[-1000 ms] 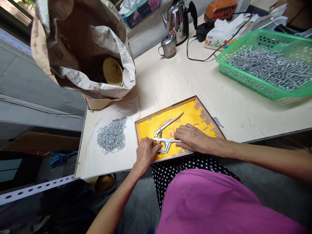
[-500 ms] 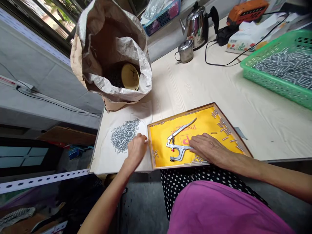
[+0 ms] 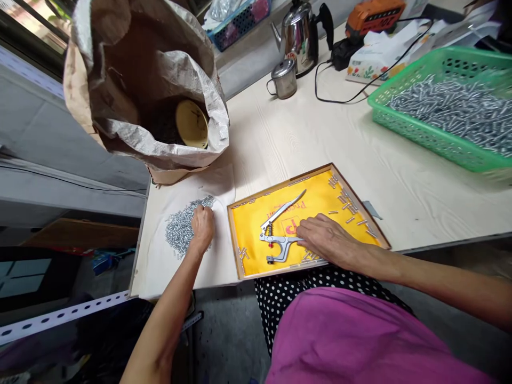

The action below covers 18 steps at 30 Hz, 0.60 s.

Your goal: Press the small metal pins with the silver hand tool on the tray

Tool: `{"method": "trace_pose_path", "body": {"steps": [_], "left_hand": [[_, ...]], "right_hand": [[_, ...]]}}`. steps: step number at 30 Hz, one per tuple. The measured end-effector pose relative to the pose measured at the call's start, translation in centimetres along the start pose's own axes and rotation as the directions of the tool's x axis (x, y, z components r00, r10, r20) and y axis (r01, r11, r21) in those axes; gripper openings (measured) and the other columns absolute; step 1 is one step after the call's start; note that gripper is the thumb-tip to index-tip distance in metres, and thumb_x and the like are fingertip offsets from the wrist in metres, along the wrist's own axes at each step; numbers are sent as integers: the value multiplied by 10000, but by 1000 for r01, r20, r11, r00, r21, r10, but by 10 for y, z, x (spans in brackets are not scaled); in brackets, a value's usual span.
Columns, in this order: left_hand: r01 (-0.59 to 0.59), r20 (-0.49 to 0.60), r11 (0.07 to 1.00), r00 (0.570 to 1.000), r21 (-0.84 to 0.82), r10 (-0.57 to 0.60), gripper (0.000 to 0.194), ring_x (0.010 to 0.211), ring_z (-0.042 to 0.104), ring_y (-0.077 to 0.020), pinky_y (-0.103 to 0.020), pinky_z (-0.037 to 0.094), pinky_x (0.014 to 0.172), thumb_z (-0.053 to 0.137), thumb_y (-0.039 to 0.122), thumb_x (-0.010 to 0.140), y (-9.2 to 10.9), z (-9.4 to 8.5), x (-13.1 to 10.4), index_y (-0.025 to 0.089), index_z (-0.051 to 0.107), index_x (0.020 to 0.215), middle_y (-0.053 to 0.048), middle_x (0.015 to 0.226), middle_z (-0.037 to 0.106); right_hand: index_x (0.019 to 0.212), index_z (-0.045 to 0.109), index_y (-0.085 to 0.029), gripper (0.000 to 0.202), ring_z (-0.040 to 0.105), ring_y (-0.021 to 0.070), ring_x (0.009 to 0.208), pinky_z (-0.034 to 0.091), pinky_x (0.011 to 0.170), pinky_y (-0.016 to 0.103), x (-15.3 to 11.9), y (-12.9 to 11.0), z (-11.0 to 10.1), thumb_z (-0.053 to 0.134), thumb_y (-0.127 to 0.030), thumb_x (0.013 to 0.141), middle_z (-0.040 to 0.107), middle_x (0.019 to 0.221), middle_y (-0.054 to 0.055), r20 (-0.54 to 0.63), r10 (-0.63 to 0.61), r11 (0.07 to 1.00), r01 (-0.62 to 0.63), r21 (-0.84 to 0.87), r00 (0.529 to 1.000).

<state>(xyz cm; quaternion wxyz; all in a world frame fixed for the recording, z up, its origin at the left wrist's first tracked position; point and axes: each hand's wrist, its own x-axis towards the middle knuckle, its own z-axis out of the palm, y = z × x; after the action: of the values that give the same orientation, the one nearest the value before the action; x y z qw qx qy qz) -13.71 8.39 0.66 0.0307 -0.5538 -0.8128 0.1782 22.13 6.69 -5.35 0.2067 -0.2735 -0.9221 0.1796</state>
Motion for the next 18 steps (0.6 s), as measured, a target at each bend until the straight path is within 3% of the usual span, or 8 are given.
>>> {"method": "trace_pose_path", "body": {"steps": [5,8,10,13,18], "left_hand": [[-53,-21,998,998,-30,53,273,1077,575,-296,-358,449,803,388,132,959,-5,-3,-6,116,655,1016,-188,1155,629],[-84,-109,952,993,-293,53,222,1002,615,-260,-349,478,821,435,193,955,0,-12,-19,135,642,1009,-146,1083,667],[-100,-93,832,994,-546,58,188,870,644,-219,-326,506,776,490,253,931,12,-17,-39,159,643,983,-96,998,695],[-44,58,560,985,-827,162,199,679,638,-165,-283,520,646,570,322,874,40,-18,-78,176,671,963,-54,914,719],[218,282,261,929,-940,239,202,577,609,-136,-263,528,600,723,344,762,76,-9,-119,155,705,832,-18,681,677]], "right_hand": [[902,581,-188,93,547,206,773,322,751,339,1,1,2,541,-223,978,657,866,57,1,-11,999,11,-41,1000],[907,581,-189,75,541,202,785,312,750,338,3,1,2,553,-215,971,650,862,49,0,0,999,0,-44,1000],[909,581,-186,65,538,201,789,306,749,338,3,1,2,564,-216,965,643,855,46,-4,-1,999,1,-43,1000],[917,586,-187,72,537,204,783,302,735,338,3,1,2,566,-237,965,641,849,50,8,-6,999,7,-47,1000],[935,597,-185,81,536,206,773,299,729,338,4,1,1,557,-246,970,643,851,57,20,2,997,0,-73,1000]]}}
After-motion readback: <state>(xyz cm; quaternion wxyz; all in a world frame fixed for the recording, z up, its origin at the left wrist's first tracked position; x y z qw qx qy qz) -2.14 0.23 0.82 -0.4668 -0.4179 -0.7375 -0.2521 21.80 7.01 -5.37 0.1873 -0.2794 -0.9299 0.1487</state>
